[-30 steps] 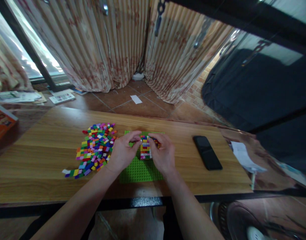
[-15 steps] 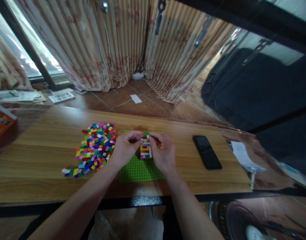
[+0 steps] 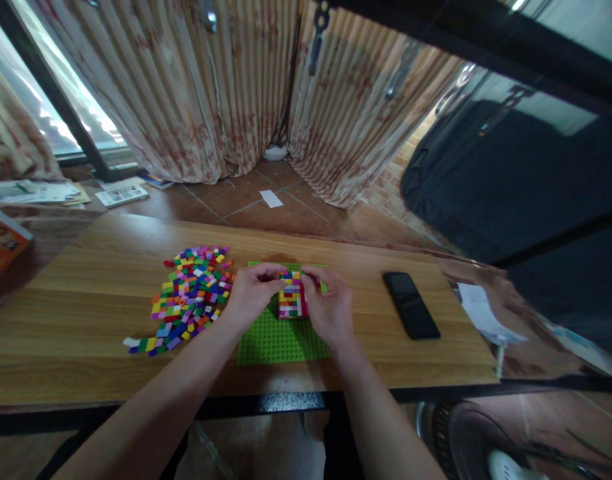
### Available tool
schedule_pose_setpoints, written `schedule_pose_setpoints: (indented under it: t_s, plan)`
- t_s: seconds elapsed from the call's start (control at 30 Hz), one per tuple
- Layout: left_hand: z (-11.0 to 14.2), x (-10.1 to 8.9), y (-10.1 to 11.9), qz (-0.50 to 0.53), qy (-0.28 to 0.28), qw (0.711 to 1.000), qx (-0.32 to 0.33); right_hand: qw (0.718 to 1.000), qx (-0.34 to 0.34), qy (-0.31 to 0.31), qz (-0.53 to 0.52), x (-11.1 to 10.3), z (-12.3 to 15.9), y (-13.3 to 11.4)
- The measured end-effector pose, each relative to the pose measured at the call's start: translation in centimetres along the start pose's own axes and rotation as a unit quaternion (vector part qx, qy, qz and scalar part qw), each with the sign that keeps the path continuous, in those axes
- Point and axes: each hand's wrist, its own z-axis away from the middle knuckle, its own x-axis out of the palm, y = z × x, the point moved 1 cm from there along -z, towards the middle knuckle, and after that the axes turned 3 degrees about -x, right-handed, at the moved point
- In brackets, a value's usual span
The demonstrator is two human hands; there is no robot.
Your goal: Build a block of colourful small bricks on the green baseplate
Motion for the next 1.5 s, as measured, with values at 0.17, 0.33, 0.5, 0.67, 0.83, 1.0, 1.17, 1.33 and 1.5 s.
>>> schedule_pose_setpoints:
  t_s: [0.17,0.33,0.5,0.67,0.83,1.0,1.17,1.33,1.5]
  plan:
    - [0.1,0.1,0.2,0.004,-0.001,1.0,-0.011,0.997,0.03,-0.012,-0.069,-0.2,-0.2,0.5]
    - [0.3,0.0,0.3,0.0,-0.009,1.0,-0.013,0.998,0.05,-0.018,-0.044,-0.7,0.0,1.2]
    - [0.2,-0.2,0.1,-0.011,-0.018,1.0,-0.008,0.996,0.07,-0.046,-0.039,-0.9,0.2,1.6]
    - [0.1,-0.2,0.0,-0.005,-0.018,1.0,-0.019,0.991,0.099,-0.048,-0.07,-0.3,0.3,2.0]
    - [0.1,-0.2,0.0,0.003,-0.017,0.999,-0.033,0.989,0.108,-0.045,-0.089,0.0,0.2,2.1]
    - [0.1,-0.1,0.1,0.01,-0.02,0.999,-0.032,0.989,0.117,-0.041,-0.083,0.1,0.3,2.0]
    - [0.2,0.0,0.2,0.011,-0.02,0.999,-0.035,0.974,0.171,-0.026,-0.149,0.7,0.1,2.5]
    - [0.2,0.0,0.4,0.002,-0.019,0.999,-0.036,0.94,0.244,-0.013,-0.238,1.2,0.0,3.1]
    - [0.2,-0.1,0.2,-0.006,-0.023,0.999,-0.026,0.929,0.258,-0.013,-0.263,1.2,0.1,3.1]
